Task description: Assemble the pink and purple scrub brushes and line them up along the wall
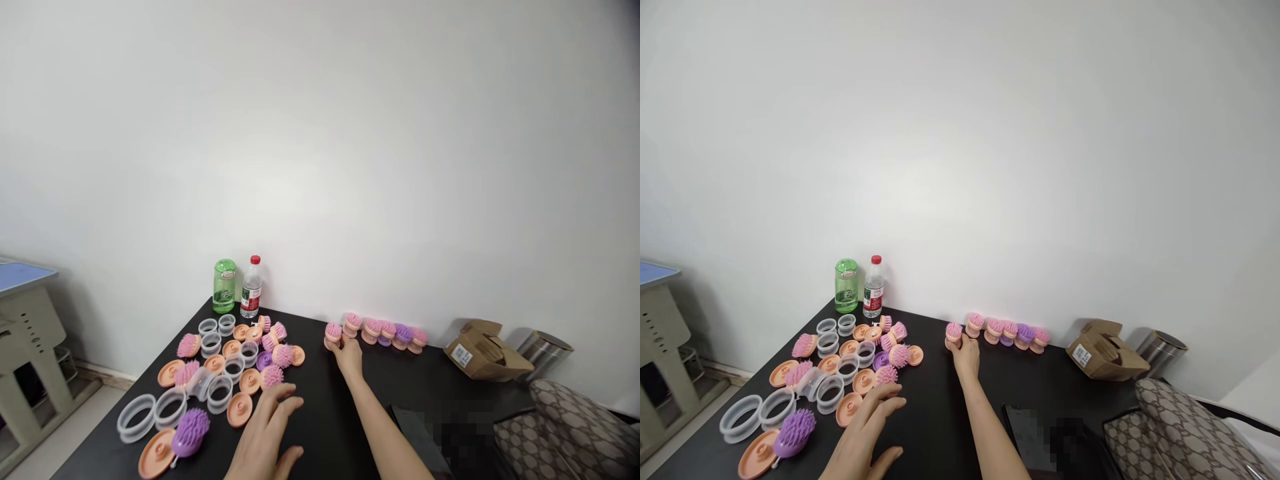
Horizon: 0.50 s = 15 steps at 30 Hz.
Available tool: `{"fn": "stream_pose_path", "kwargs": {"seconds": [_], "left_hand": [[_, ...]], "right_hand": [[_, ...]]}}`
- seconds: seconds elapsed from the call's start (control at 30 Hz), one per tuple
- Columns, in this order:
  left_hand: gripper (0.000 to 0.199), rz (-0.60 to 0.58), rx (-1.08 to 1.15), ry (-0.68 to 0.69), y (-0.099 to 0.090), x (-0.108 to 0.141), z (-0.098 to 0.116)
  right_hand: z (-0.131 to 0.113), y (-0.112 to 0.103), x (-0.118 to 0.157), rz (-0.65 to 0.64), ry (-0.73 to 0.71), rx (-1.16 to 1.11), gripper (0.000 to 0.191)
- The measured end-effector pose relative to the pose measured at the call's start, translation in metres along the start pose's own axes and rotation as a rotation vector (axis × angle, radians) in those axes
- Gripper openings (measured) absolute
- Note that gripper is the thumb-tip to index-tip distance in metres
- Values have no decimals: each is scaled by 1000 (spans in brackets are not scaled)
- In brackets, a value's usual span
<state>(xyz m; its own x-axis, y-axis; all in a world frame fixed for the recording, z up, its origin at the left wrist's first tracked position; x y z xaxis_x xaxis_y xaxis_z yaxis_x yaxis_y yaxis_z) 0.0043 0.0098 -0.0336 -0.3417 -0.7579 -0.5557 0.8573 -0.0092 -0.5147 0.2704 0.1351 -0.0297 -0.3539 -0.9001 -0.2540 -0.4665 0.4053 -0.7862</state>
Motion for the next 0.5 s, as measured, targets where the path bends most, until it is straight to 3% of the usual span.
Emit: {"fn": "stream_pose_path", "kwargs": {"seconds": [0.23,0.5], "left_hand": [[64,7,-13,-10,2,-1,2],[56,18,-76,25,7,3,-2]], "right_hand": [[2,5,-39,-67,250,120,31],[11,6,-40,-57,323,214,33]]}}
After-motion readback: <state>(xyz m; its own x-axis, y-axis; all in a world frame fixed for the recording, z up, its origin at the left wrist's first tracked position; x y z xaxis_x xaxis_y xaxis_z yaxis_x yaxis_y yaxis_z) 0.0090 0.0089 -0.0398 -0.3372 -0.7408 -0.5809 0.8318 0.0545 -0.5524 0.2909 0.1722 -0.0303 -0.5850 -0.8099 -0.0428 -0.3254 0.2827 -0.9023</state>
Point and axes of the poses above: each hand's wrist, its own x-axis away from the middle knuckle, its own y-axis out of the palm, z = x × y, the point moved 1 cm from there along -x, towards the middle knuckle, and after that the axes turned 5 degrees about -y, right-handed, at the moved point
